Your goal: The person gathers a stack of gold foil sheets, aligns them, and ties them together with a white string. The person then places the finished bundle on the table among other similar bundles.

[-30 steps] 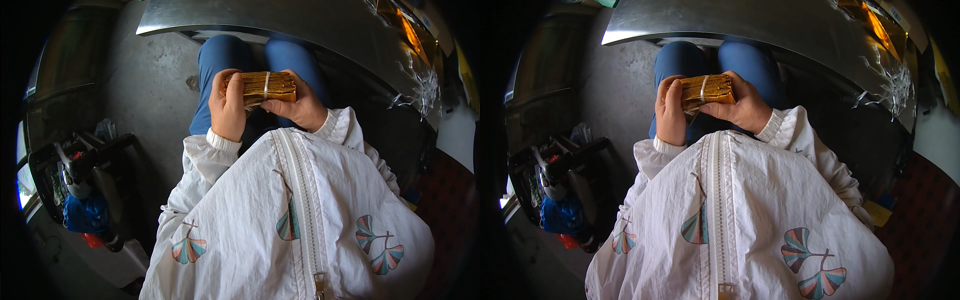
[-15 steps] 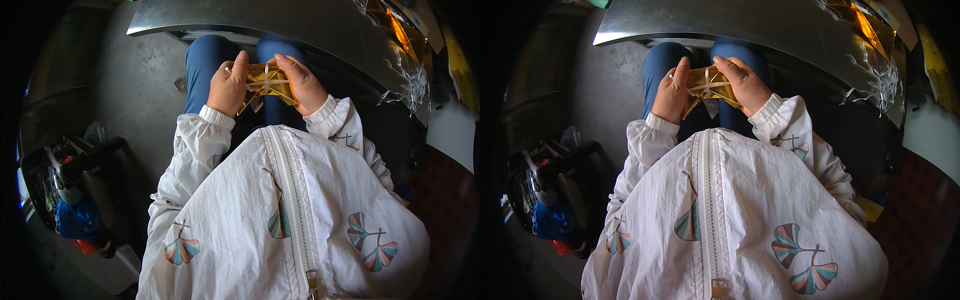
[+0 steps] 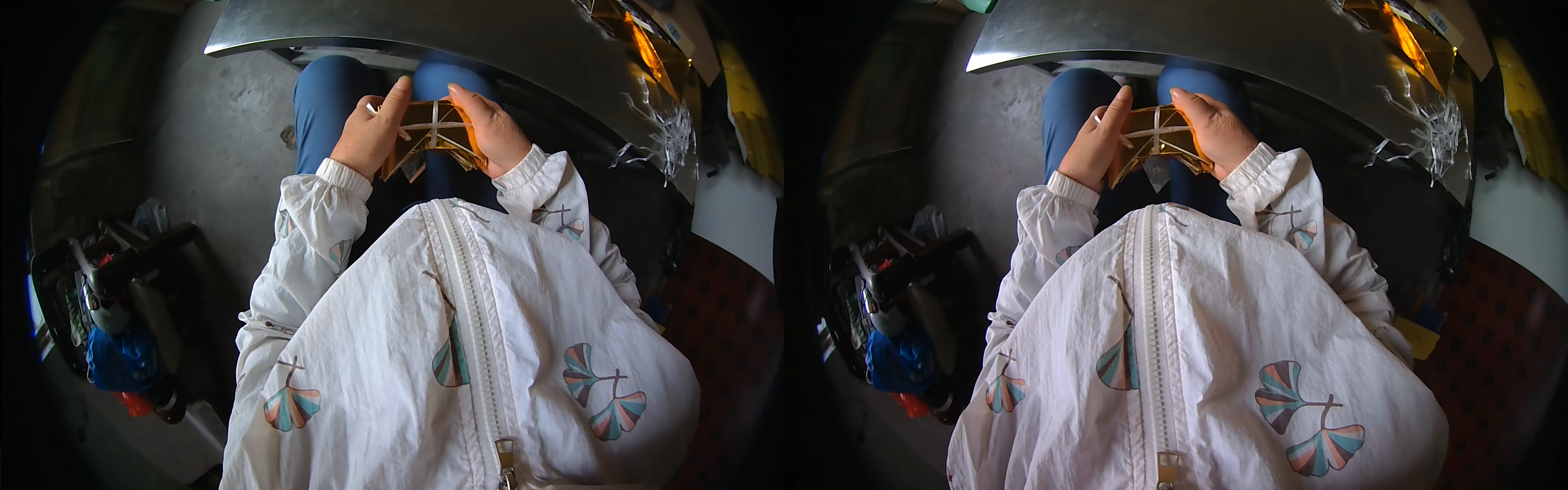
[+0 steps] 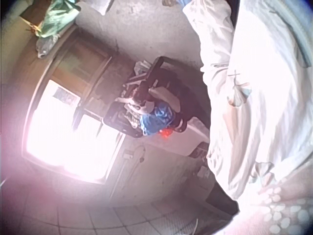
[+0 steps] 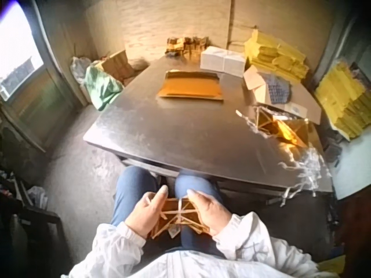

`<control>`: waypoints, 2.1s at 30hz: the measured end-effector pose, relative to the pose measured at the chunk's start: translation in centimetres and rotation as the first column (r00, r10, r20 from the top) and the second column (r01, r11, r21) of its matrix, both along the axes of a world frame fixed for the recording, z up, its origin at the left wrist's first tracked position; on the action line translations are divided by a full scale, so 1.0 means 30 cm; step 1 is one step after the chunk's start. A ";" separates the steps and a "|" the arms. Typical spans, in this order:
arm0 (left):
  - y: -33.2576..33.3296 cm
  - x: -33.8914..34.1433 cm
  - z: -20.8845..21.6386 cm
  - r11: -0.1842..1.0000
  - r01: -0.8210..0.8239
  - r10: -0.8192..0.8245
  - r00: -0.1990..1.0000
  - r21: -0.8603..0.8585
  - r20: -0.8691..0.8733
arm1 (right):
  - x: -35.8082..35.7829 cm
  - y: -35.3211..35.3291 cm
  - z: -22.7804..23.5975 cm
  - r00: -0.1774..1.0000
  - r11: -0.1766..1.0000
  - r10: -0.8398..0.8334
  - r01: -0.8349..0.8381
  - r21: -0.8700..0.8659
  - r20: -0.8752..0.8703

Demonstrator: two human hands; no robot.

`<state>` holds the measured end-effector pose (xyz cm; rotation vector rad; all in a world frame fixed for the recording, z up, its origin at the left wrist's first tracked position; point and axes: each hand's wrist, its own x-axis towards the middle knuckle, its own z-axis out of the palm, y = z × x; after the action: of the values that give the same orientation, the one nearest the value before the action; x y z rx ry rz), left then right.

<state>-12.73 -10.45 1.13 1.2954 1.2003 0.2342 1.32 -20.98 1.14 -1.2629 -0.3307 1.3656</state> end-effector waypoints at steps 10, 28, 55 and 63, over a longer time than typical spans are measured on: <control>0.082 0.001 0.155 0.889 0.012 0.095 0.973 -0.458 0.209 | 0.134 -0.036 0.082 0.620 0.950 -0.030 -0.227 0.216 0.784; 0.303 0.359 0.206 0.847 -0.061 -0.356 0.672 0.528 0.650 | 0.479 0.288 0.124 0.721 0.879 -0.066 -0.286 0.382 0.690; 0.251 0.568 -0.026 0.769 -0.461 0.091 0.765 0.444 0.638 | 0.348 0.409 -0.067 0.510 0.790 -0.612 0.354 0.501 0.604; 0.260 0.563 0.001 0.731 -0.461 0.123 0.815 0.503 0.567 | 0.333 0.393 -0.065 0.451 0.808 -0.589 0.334 0.486 0.670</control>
<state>4.15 -2.66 1.17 1.4549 0.8863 1.2393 11.32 -9.19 -0.80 -1.5140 -0.7118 0.1553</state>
